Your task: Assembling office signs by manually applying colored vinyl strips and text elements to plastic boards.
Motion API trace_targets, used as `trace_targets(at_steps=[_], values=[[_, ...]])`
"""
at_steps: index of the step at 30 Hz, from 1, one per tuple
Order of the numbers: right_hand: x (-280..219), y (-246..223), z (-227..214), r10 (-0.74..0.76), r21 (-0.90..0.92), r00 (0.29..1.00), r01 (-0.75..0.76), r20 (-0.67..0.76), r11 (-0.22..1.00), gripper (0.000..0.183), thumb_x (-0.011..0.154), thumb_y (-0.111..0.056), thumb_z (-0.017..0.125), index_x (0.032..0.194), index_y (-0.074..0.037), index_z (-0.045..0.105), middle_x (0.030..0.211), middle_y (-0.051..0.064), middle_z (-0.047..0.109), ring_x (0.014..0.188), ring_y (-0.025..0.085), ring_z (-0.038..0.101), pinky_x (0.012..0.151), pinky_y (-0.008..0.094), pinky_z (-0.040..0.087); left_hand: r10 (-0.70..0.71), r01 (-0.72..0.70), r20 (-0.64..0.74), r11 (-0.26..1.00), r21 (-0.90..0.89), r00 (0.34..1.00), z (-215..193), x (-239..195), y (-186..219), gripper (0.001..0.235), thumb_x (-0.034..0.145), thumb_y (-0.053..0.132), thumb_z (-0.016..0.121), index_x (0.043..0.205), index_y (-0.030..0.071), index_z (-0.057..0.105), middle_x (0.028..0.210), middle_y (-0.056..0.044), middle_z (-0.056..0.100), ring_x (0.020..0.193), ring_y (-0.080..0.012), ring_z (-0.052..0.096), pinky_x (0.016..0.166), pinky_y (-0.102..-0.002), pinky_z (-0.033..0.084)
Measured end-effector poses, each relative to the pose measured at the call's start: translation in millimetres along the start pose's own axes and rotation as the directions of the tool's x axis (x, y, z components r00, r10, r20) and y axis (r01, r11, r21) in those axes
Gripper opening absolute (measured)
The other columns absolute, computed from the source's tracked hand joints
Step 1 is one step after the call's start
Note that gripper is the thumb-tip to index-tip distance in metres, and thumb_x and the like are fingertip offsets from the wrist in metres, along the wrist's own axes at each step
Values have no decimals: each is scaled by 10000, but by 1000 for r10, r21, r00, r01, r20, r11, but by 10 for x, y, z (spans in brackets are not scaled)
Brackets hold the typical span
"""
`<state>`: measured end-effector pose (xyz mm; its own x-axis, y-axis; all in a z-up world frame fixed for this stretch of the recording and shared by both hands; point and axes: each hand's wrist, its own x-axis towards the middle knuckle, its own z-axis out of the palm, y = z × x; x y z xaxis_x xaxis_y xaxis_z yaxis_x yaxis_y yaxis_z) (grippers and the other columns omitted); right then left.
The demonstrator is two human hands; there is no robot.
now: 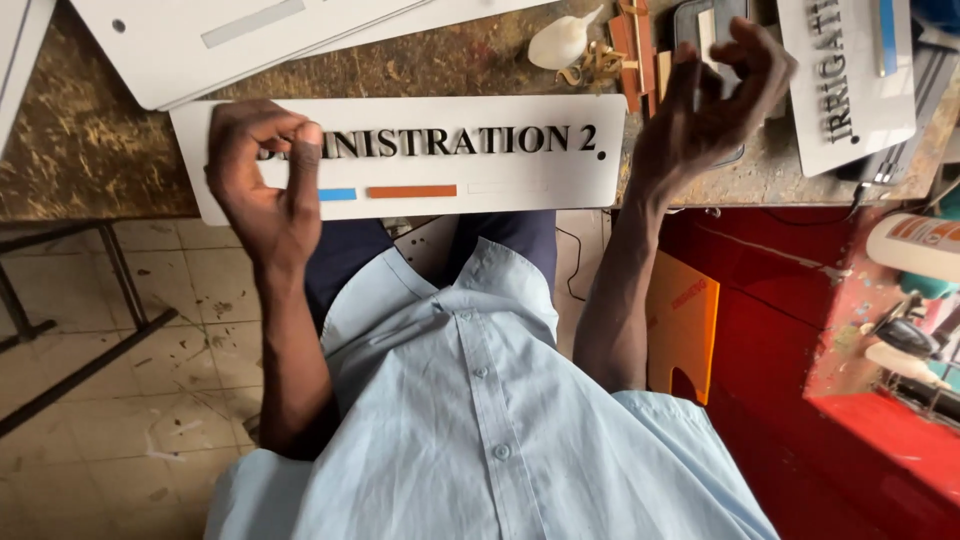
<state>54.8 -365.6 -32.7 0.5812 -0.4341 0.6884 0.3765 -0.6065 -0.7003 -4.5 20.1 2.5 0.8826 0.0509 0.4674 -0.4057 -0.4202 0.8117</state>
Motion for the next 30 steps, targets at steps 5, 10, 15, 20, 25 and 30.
trace_targets(at_steps=[5,10,15,20,25,30], values=[[-30,-136,16,-157,51,988,157,-15,986,183,1118,22,651,1244,-109,669,1128,91,641,890,218,601,746,363,636,-55,65,-85,990,123,995,-356,-118,-125,200,1260,187,651,1271,-12,668,1189,-157,630,1049,-310,601,881,-446,500],[-331,-998,555,-209,256,910,120,357,959,315,970,224,586,1110,-47,663,1089,120,668,935,263,664,745,369,657,-87,103,-96,978,180,992,-679,-329,-410,144,1280,143,597,1324,11,634,1219,-160,616,1072,-331,629,909,-458,518],[-640,-1700,1247,-346,378,368,-17,863,925,109,1184,29,729,1287,50,758,1286,207,709,1106,362,750,866,437,653,-125,132,-53,981,141,991,-804,-436,-559,384,1070,-115,647,1423,32,614,1323,-192,658,1188,-343,678,1006,-456,606],[-1017,-1963,1889,-469,424,257,213,845,880,72,1118,7,720,1092,-54,692,1066,107,691,938,312,657,671,439,504,-173,173,-12,982,76,985,-837,-507,-708,368,1148,72,703,1496,33,587,1406,-188,648,1279,-337,663,1104,-468,600],[-1232,-2048,2104,-416,328,242,332,876,884,95,1097,-58,749,1029,-100,697,1045,68,663,928,294,629,607,440,511,-149,153,-58,985,76,987,-822,-462,-748,459,1014,-94,773,1433,13,620,1354,-173,644,1271,-326,643,1138,-435,559],[-1309,-2070,2094,-380,262,286,377,880,889,152,1078,-36,832,997,-109,727,1032,56,673,951,265,638,604,399,539,-137,141,-77,989,48,988,-822,-479,-744,282,1171,184,668,1411,47,614,1345,-137,618,1255,-302,615,1104,-432,528]])
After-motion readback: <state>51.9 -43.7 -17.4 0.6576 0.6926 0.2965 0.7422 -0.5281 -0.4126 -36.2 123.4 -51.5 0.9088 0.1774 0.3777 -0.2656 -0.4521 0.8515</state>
